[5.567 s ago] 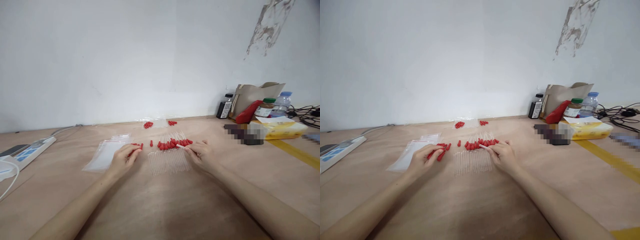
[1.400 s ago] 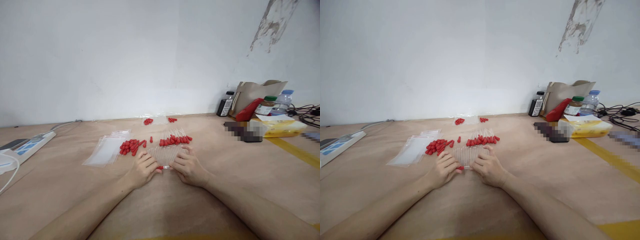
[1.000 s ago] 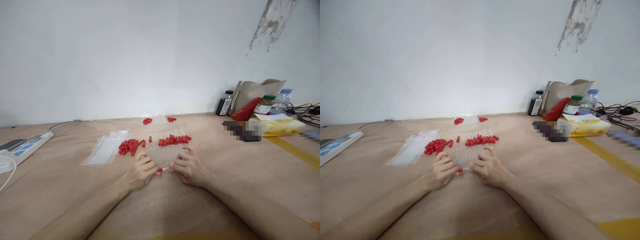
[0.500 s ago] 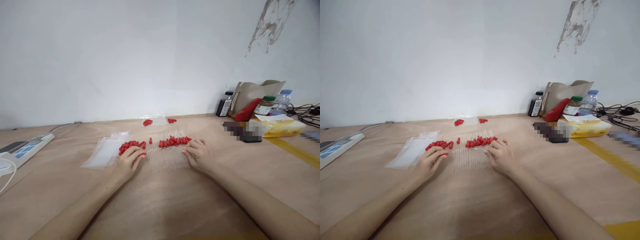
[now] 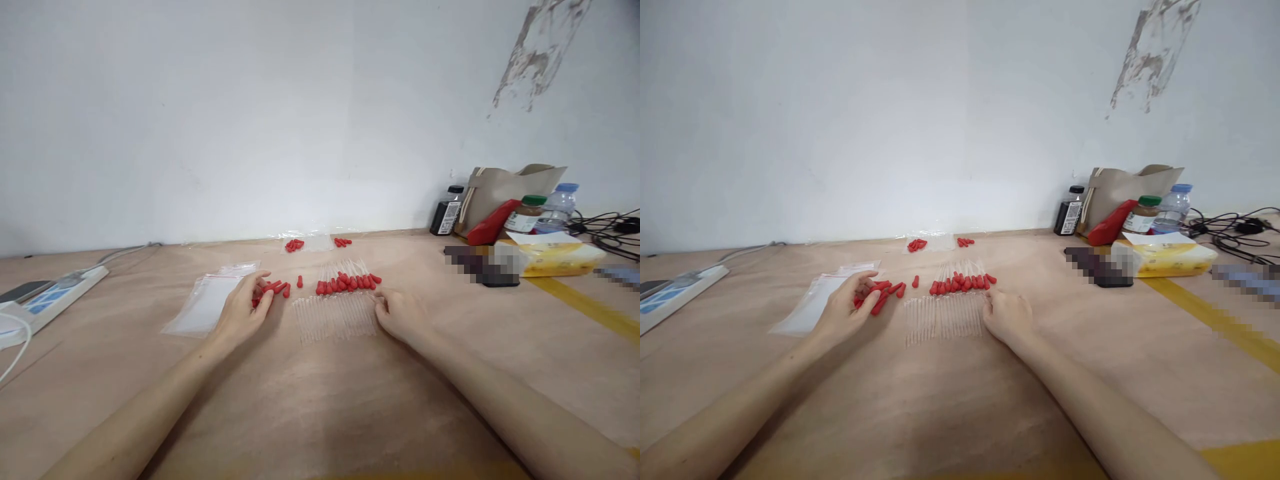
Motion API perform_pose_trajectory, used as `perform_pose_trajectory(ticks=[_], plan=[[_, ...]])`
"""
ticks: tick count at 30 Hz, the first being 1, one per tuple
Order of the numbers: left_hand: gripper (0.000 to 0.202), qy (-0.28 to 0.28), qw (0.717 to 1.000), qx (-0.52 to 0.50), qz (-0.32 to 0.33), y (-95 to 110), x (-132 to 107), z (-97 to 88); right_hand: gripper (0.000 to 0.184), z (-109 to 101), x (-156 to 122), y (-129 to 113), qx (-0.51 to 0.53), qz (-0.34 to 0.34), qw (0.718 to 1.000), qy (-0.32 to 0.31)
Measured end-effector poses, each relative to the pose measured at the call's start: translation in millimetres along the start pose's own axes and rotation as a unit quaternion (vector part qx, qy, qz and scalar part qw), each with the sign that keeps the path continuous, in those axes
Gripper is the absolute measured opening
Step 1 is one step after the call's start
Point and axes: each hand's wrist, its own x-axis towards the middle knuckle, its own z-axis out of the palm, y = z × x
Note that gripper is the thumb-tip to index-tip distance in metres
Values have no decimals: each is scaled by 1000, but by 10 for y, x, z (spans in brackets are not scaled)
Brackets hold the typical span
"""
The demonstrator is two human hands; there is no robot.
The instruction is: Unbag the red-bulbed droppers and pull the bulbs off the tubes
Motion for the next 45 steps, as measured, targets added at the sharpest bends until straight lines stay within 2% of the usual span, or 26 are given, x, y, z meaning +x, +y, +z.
perform_pose_trajectory(ticks=[4, 6, 12, 16, 20, 27, 30, 33, 38, 41, 45], plan=[[29, -30, 999, 26, -31, -113, 201, -57, 27, 73, 16, 34, 100, 25, 994, -35], [28, -62, 996, 47, -34, -187, 340, -59, 26, 124, 27, 59, 147, 30, 987, -50], [23, -132, 982, 131, -27, -327, 663, 107, 34, 204, 49, 96, 187, 36, 980, -62], [20, -146, 974, 172, -15, -328, 706, 249, 38, 179, 50, 85, 181, 40, 979, -81], [18, -153, 970, 190, -1, -321, 672, 297, 36, 165, 47, 71, 173, 37, 981, -85], [38, -148, 968, 201, -1, -352, 682, 261, 35, 174, 43, 60, 167, 38, 982, -81], [35, -128, 971, 201, -6, -274, 709, 280, 39, 189, 45, 64, 169, 52, 981, -82], [28, -124, 974, 188, 21, -93, 695, 350, 43, 200, 53, 69, 173, 66, 979, -80], [34, -188, 972, 129, 63, 213, 647, 546, 45, 215, 71, 85, 187, 86, 977, -62], [38, -213, 970, 103, 60, 281, 644, 652, 44, 227, 79, 99, 197, 88, 975, -56], [35, -198, 974, 91, 60, 290, 627, 731, 43, 254, 85, 120, 205, 79, 975, -41]])
